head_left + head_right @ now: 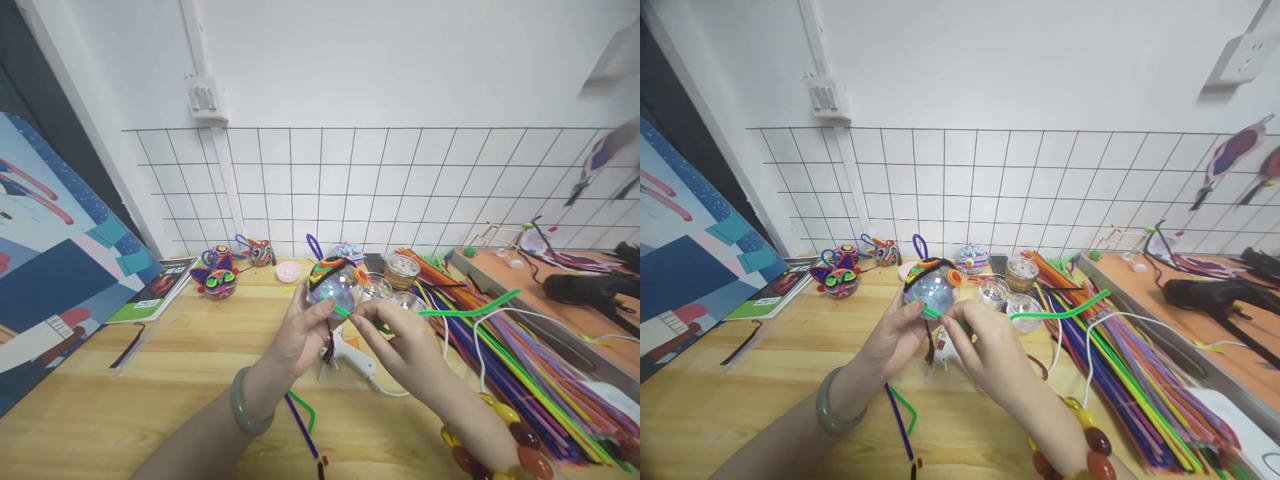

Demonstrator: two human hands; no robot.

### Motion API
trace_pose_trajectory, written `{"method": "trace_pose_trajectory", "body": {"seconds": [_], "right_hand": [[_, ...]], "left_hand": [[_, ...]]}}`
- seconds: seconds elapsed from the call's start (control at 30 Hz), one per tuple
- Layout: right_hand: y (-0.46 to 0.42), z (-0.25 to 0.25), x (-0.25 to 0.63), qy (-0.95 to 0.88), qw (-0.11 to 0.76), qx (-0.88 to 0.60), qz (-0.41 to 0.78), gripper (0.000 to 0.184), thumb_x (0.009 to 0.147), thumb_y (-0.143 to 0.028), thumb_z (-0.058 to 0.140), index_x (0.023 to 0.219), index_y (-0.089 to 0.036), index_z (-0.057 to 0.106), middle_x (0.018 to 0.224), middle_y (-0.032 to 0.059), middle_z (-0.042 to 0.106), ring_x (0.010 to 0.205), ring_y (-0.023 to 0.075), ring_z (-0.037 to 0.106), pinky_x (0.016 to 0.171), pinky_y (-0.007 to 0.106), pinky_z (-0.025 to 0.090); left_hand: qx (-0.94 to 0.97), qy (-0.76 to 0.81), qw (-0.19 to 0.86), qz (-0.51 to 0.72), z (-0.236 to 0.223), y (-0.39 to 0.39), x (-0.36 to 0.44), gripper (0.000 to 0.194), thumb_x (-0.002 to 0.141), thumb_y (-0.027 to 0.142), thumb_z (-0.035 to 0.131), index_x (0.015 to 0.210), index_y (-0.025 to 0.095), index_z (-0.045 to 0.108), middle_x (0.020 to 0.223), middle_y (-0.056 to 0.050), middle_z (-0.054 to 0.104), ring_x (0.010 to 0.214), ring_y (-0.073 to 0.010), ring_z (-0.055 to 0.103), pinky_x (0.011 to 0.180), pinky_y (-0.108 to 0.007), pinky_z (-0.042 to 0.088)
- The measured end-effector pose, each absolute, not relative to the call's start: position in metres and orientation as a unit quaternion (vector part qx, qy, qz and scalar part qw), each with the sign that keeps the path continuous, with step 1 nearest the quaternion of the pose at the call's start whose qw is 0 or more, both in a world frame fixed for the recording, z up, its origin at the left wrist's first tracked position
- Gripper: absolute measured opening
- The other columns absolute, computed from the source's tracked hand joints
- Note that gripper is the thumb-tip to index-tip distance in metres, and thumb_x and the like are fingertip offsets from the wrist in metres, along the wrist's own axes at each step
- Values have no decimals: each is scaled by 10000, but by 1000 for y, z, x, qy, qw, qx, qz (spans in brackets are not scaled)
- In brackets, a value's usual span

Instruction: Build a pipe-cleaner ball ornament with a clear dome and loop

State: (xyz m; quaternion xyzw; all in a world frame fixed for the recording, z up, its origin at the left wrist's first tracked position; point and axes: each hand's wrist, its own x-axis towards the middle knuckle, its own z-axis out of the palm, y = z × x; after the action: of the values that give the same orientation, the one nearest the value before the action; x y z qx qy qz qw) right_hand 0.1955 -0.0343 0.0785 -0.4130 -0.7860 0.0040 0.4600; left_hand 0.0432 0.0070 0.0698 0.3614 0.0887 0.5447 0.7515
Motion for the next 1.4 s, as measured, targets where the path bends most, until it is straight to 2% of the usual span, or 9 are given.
{"method": "trace_pose_trajectory", "body": {"seconds": [0.23,0.43,0.57,0.77,1.13,1.27,1.4], "right_hand": [[-37,80,198,-785,462,-412,30,79,901,-180,530,839,-188,579,717,5,624,635,129,569,588,243,435],[-37,86,201,-769,481,-419,45,52,882,-151,550,851,-179,581,704,-6,604,618,115,548,578,231,438],[-37,88,202,-767,485,-420,38,57,875,-132,553,864,-178,586,672,-19,580,571,104,514,538,218,425],[-33,81,206,-808,466,-360,-2,171,890,-83,515,1009,-178,593,838,34,655,750,137,606,672,248,478],[-27,82,212,-849,419,-292,-138,275,884,-49,441,1073,-178,595,783,47,600,649,142,554,529,250,429],[-27,83,214,-852,420,-275,-153,260,865,-27,465,1052,-145,600,721,38,568,596,137,524,496,244,402],[-26,84,214,-854,422,-265,-149,247,863,-23,477,1048,-125,604,748,59,592,619,144,546,508,248,410]], "left_hand": [[335,70,792,505,69,9,43,297,793,149,652,1083,177,594,1017,-63,687,898,-159,647,812,-293,517],[308,86,817,481,69,9,40,287,852,213,588,1126,128,597,1094,-118,680,1018,-206,629,931,-371,491],[306,87,826,465,69,10,42,266,876,224,553,1114,120,610,1102,-119,681,1027,-202,627,962,-374,473],[303,89,832,456,71,11,43,258,885,232,537,1103,121,621,1127,-109,674,1022,-188,624,934,-341,489],[276,97,844,449,71,8,43,253,879,258,542,1052,105,646,1040,-103,700,912,-170,646,860,-311,519],[275,108,845,446,71,8,44,255,870,271,553,1050,116,646,1032,-103,698,891,-175,646,850,-320,518],[286,107,845,440,71,7,44,264,887,279,528,1058,114,643,1031,-102,694,878,-167,643,835,-314,524]]}}
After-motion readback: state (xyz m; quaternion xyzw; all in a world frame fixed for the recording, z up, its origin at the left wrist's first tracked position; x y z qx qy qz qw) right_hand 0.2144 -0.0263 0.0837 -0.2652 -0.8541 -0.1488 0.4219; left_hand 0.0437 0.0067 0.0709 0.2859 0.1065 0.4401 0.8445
